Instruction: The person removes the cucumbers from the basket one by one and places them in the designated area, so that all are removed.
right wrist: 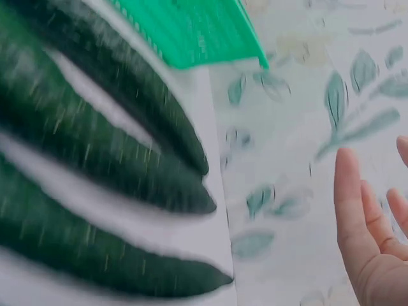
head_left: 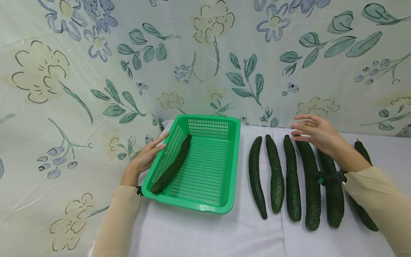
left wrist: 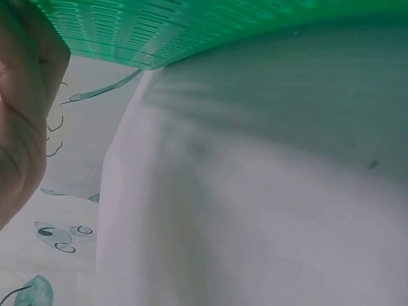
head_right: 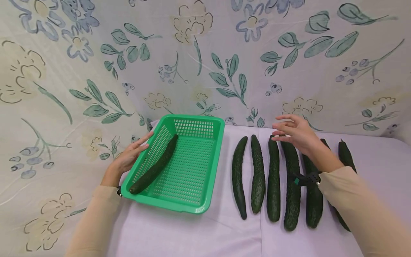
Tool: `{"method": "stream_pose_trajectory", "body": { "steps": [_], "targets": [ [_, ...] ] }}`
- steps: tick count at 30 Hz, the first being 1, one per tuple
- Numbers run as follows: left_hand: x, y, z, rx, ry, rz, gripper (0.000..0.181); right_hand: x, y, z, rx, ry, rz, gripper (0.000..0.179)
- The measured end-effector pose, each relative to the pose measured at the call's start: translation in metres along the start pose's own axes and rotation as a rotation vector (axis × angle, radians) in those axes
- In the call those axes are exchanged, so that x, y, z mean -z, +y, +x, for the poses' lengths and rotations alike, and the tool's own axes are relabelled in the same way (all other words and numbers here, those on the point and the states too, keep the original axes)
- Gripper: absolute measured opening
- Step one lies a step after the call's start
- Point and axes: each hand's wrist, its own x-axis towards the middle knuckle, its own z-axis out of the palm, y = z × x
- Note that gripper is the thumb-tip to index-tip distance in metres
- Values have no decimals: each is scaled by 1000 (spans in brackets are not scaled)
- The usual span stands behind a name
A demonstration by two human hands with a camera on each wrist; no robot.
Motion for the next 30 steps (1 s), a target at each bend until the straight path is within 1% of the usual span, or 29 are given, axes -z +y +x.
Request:
{"method": "stream_pose_trajectory", "body": {
  "steps": [1, 4, 7, 11, 14, 16, 21, 24, 26, 30],
  "targets": [
    [0, 0, 0, 0, 1, 6, 56, -6, -1, 3, 5, -15, 40, 25],
    [0, -1, 1, 1, 7, 14, 55, -25, -3, 13, 14, -29, 79, 24],
    [1, -3, 1, -5, 12, 22, 55, -45, -7, 23, 9, -23, 61, 25],
    [2, -4, 2, -8, 19, 43, 55, -72, -13, 35, -17, -38, 59, 30],
    [3, -4, 1, -7, 20, 53, 55, -91, -16, 43, -38, -78, 74, 31],
    [4, -3, 0, -7, 15, 49, 56, -105, -17, 48, -53, -90, 65, 31],
    [4, -2, 0, -4, 16, 57, 55, -136, -17, 61, -107, -111, 40, 35],
    [5, -2, 0, -11, 17, 61, 55, -156, -16, 67, -127, -139, 32, 38],
    [5, -2, 0, -18, 15, 59, 55, -168, -16, 70, -137, -158, 40, 40],
    [6, -4, 1, -25, 15, 54, 56, -191, -15, 76, -161, -168, 59, 49]
  ]
}}
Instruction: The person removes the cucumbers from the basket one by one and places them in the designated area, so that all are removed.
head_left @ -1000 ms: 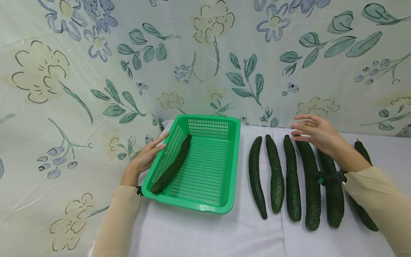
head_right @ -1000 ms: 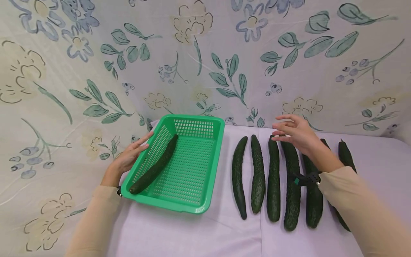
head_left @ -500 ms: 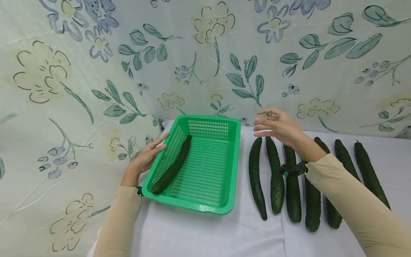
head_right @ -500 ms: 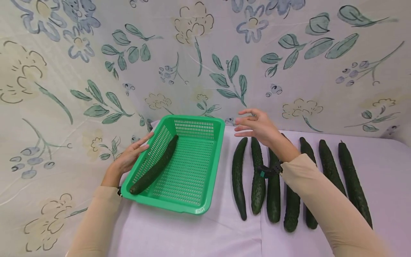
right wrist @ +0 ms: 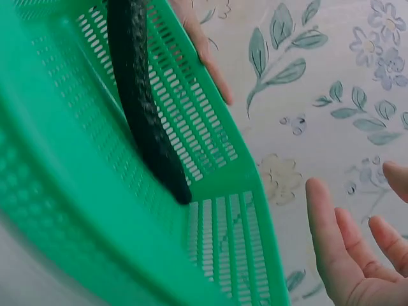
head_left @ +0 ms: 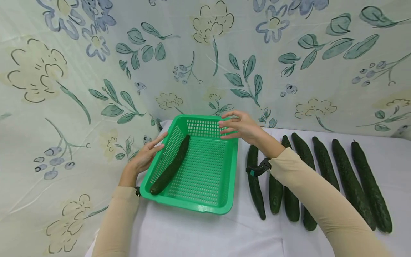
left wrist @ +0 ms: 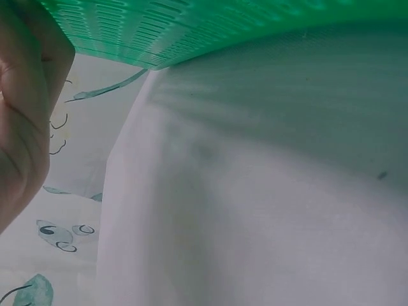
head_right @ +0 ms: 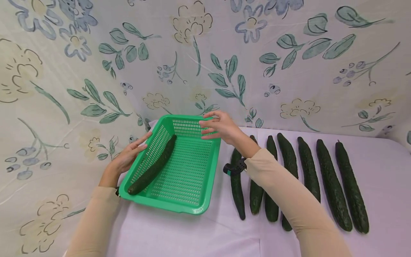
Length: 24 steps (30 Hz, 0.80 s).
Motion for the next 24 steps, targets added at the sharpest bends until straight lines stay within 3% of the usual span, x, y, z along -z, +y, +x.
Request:
{"method": "stream_pose_trajectory", "body": {
  "steps": [10, 19, 24],
  "targets": [
    [-1, -1, -1, 0, -14, -8, 56, -40, 17, 17, -36, -33, -41, 44],
    [0, 1, -1, -9, -17, 15, 57, -69, 38, 32, -161, -42, -16, 37],
    [0, 0, 0, -2, -13, 13, 57, -80, 45, 38, -191, -37, -41, 35]
  ]
}}
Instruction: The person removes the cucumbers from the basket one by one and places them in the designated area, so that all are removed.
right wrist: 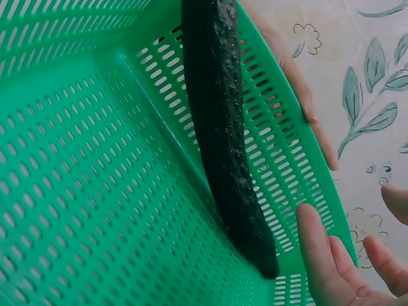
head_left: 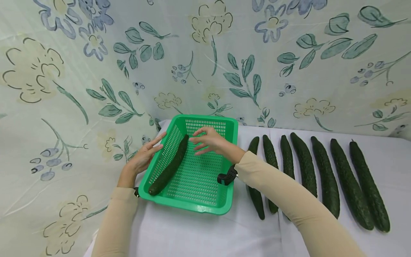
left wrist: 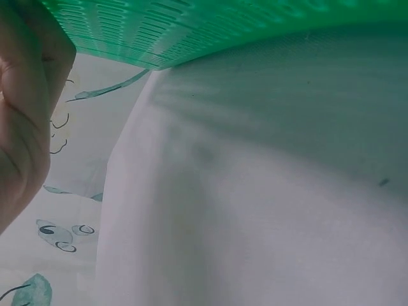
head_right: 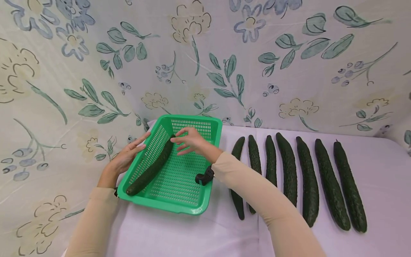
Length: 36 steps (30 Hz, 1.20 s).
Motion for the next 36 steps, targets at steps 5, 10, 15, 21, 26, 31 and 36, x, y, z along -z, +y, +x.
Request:
{"method": "stream_pose_trajectory", "body": {
  "steps": [5, 10, 15, 21, 26, 31, 36],
  "targets": [
    [-1, 0, 0, 10, 17, 2, 56, -12, 6, 5, -33, 0, -9, 42],
    [-3, 1, -1, 18, 29, 13, 54, -26, 11, 9, -90, 0, 8, 41],
    [-3, 1, 0, 15, 21, 19, 54, -42, 13, 9, -130, 35, -1, 40],
    [-3, 0, 0, 9, 18, 34, 55, -56, 21, 14, -153, 61, -10, 45],
    [-3, -1, 1, 10, 22, 31, 54, -64, 29, 19, -155, 94, 8, 45],
    [-4, -1, 1, 16, 25, 33, 54, -68, 37, 21, -162, 105, 30, 46],
    [-4, 0, 1, 16, 23, 28, 54, -69, 41, 26, -164, 104, 58, 47]
  ]
}}
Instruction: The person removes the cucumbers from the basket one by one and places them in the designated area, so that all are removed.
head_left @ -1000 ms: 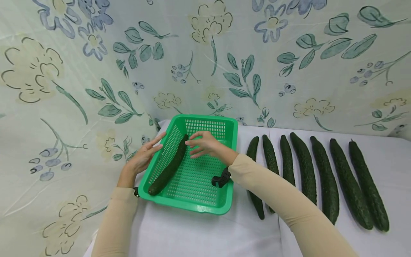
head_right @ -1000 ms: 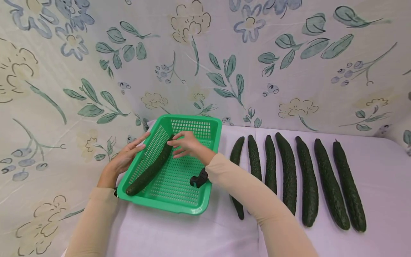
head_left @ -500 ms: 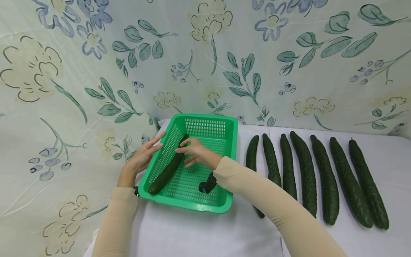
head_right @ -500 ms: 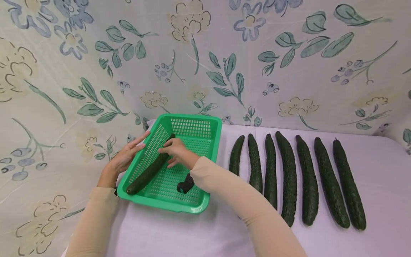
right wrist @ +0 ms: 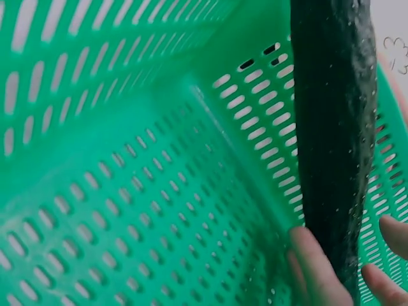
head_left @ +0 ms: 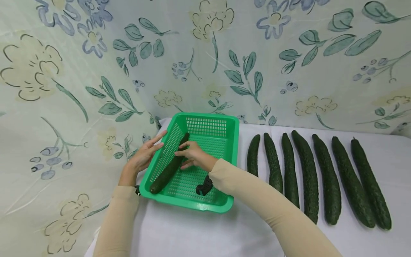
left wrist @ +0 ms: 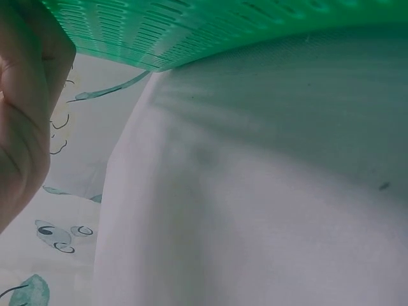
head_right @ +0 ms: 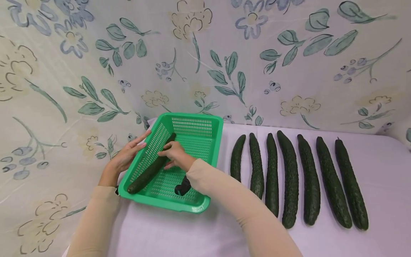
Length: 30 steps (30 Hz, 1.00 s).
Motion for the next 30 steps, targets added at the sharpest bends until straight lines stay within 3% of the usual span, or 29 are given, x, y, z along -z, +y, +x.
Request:
{"method": "stream_pose_trajectory", "body": {
  "steps": [6, 14, 30],
  "targets": [
    [0, 1, 2, 0, -13, -18, 54, 0, 2, 5, 7, -7, 5, 49],
    [3, -2, 1, -21, -26, 3, 56, -3, 7, 8, 11, -83, -39, 58],
    [1, -2, 1, -14, 1, -3, 56, -1, 4, 4, 17, -53, 0, 61]
  ]
}}
